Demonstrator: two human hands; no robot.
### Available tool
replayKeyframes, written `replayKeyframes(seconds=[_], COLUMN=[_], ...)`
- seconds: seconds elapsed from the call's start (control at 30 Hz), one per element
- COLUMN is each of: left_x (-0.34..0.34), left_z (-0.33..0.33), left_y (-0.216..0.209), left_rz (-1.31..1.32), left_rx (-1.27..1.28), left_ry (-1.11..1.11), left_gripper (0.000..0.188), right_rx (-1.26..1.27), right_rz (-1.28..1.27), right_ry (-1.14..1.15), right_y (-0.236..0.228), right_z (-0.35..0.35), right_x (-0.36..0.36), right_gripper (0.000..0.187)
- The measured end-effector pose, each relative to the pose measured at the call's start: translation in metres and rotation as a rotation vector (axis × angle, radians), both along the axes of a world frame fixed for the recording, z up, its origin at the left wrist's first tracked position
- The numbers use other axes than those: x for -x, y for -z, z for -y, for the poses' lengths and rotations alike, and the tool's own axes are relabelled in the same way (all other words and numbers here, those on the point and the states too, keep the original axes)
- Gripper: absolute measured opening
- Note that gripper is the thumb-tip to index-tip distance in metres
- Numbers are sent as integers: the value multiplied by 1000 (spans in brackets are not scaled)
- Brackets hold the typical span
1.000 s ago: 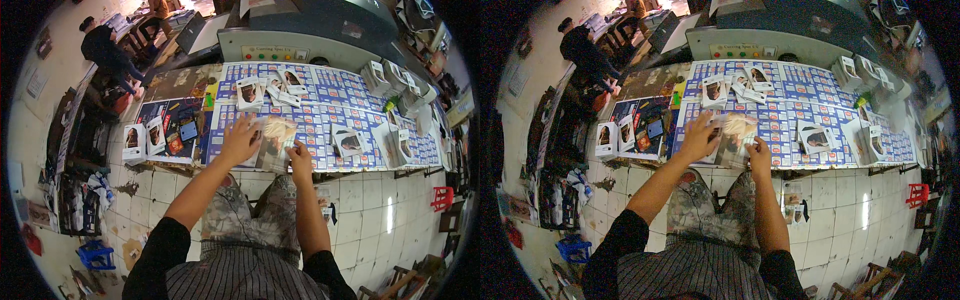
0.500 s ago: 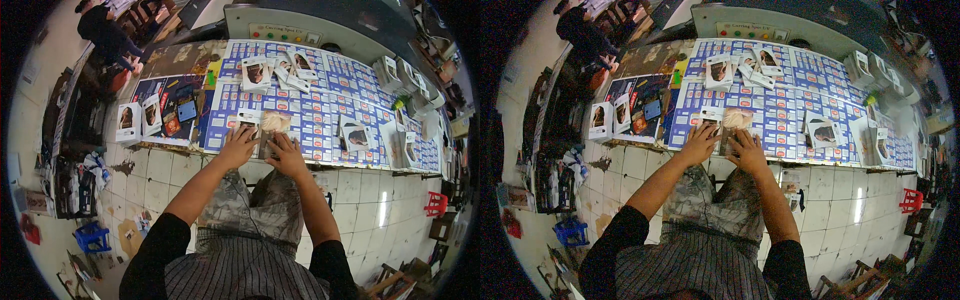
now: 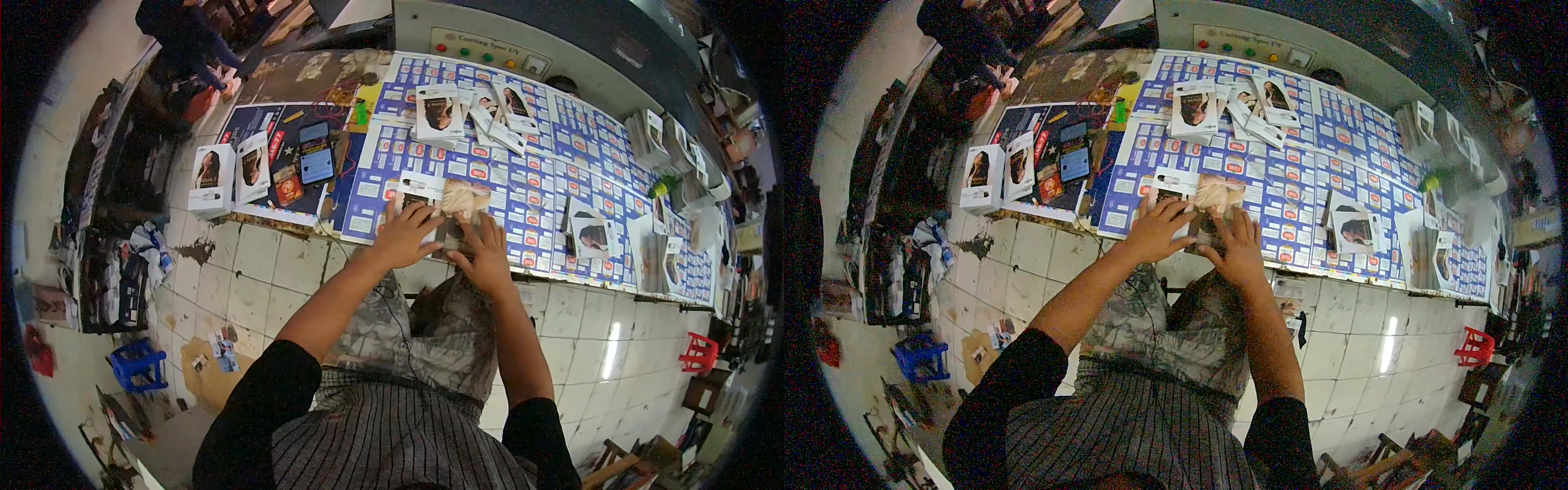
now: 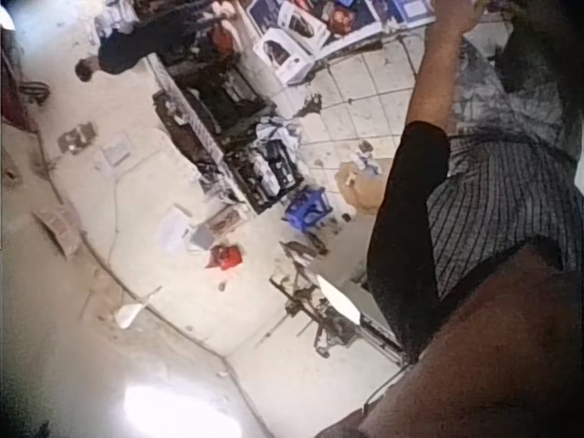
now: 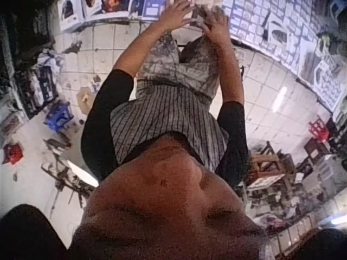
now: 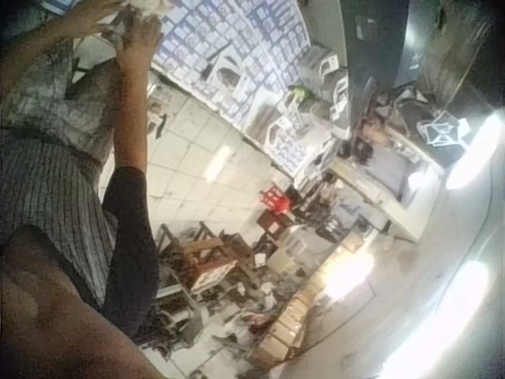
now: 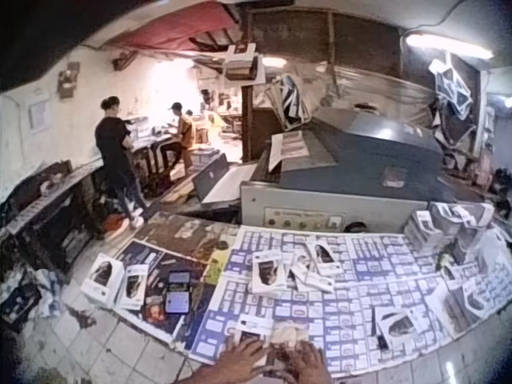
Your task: The person folds and sorts individual paper product packages on a large work surface, placing them into organized stacks.
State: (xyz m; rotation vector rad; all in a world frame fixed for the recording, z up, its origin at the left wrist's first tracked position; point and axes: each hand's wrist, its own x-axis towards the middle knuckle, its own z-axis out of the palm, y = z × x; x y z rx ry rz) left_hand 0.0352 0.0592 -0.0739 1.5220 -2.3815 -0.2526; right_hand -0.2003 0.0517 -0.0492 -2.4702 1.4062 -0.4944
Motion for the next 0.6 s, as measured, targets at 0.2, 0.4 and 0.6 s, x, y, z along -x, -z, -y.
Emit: replayKeyframes(seconds=[0.2, 0.4, 0.6], left_x=[3, -17, -19], left_z=[4, 16, 21], left_y=[2, 3, -4], left_rz=[8, 131, 61], left_rx=[26, 19, 6], left_ry=[7, 58, 57], left_gripper=[54, 56, 54], right_rx=[62, 51, 42], right_rz=[-79, -97, -106], right_ry=[-6, -57, -90], right_y=[3, 13, 11], right_z=[13, 36, 48], right_x=[1, -11, -16], right_gripper=[71, 71, 78])
